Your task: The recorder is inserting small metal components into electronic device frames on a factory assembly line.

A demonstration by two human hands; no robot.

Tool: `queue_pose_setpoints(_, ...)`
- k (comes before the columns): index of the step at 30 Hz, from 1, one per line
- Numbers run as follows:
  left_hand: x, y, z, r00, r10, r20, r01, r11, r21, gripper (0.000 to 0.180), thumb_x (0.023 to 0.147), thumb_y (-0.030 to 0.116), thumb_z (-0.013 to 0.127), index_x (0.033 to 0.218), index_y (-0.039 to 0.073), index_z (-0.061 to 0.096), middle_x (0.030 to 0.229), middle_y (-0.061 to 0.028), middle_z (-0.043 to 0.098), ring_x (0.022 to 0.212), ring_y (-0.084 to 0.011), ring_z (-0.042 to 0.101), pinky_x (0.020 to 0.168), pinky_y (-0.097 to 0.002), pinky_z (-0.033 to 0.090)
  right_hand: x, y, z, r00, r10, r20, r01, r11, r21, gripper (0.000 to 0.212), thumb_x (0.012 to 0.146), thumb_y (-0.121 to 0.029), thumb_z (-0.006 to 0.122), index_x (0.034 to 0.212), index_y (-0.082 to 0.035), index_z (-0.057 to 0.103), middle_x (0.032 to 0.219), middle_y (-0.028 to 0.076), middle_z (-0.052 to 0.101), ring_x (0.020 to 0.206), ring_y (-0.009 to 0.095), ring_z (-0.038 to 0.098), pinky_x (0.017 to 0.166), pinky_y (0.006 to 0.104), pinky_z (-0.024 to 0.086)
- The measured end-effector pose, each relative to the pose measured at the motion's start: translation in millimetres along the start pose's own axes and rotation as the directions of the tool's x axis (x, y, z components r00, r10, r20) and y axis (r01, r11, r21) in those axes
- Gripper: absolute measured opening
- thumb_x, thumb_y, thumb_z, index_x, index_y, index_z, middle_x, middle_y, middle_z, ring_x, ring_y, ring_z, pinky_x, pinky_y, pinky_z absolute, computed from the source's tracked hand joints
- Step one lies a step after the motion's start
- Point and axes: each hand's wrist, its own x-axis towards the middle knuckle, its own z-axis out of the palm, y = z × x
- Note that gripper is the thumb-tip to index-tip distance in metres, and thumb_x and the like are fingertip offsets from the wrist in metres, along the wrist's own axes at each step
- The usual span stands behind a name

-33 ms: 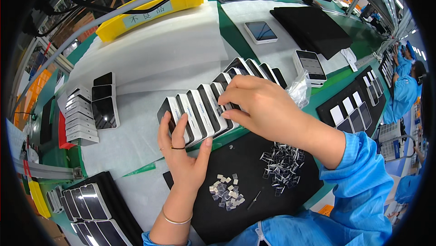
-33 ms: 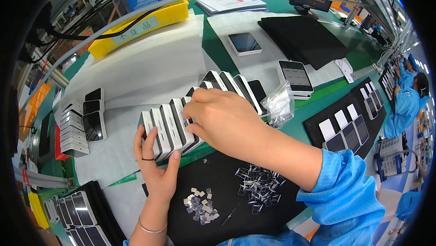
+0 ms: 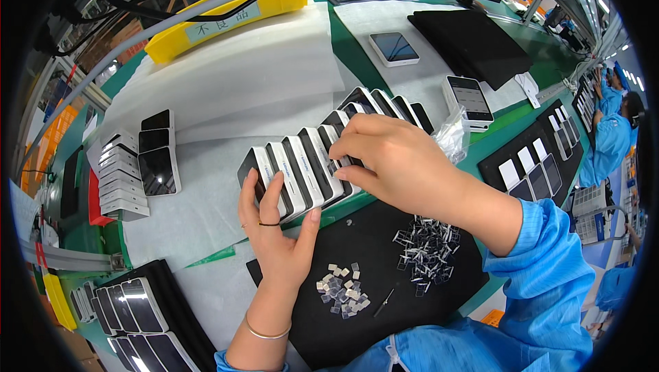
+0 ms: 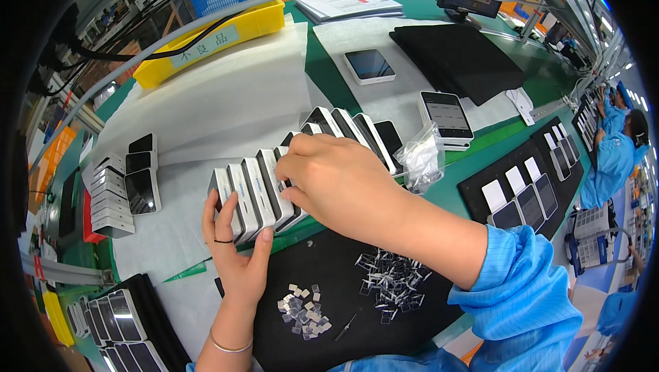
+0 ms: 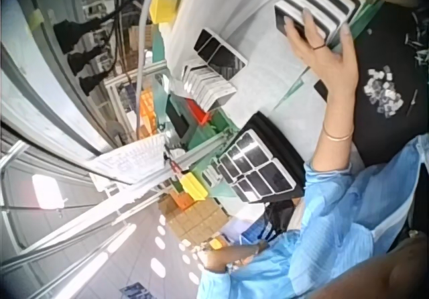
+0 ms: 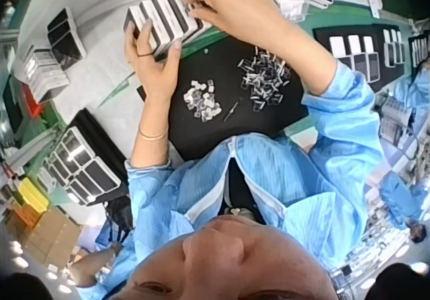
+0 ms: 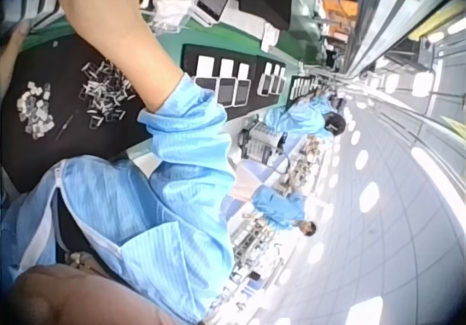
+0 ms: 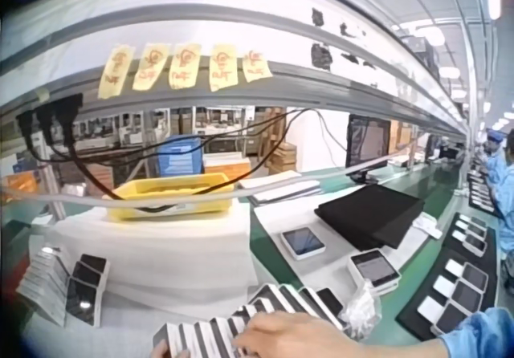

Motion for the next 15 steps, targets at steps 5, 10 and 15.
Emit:
queue_pose_setpoints(5,0.2,0.5,-0.7,1.0,0.001,-0.004,-0.001,1.0,0.0,0.06,0.085,0.015,0.071,0.14,0.006,0.047,0.153,-0.02,0.029,0.14,-0.0359,0.032,0.114,-0.0464,0.029,3.2,-0.8,-1.6,0.999,0.021,0.03,-0.022,0.999,0.037,0.017,0.079,-0.012,0.074,0.091,-0.003,0.067,0.088,0.01,0.061,0.085,0.03,0.063,0.075,0.04,0.051)
queue_pose_setpoints(10,0.0,1.1,-0.1,1.0,-0.003,0.003,0.003,1.0,0.0,0.06,0.085,0.016,0.071,0.14,0.006,0.048,0.152,-0.0204,0.029,0.139,-0.0362,0.033,0.114,-0.0469,0.029,-1.6,2.5,0.2,0.997,0.058,0.044,-0.061,0.996,0.068,0.014,0.079,-0.012,0.074,0.088,-0.003,0.067,0.087,0.01,0.061,0.086,0.03,0.064,0.075,0.0406,0.052)
queue_pose_setpoints(15,0.2,1.6,0.4,1.0,-0.003,0.0,0.003,1.0,-0.009,0.06,0.085,0.016,0.071,0.139,0.005,0.048,0.152,-0.0206,0.03,0.139,-0.0365,0.033,0.113,-0.0472,0.029,-2.6,4.4,11.1,1.0,-0.006,-0.006,0.007,0.997,0.072,0.015,0.08,-0.014,0.073,0.091,-0.004,0.068,0.089,0.009,0.062,0.089,0.028,0.064,0.078,0.0397,0.052)
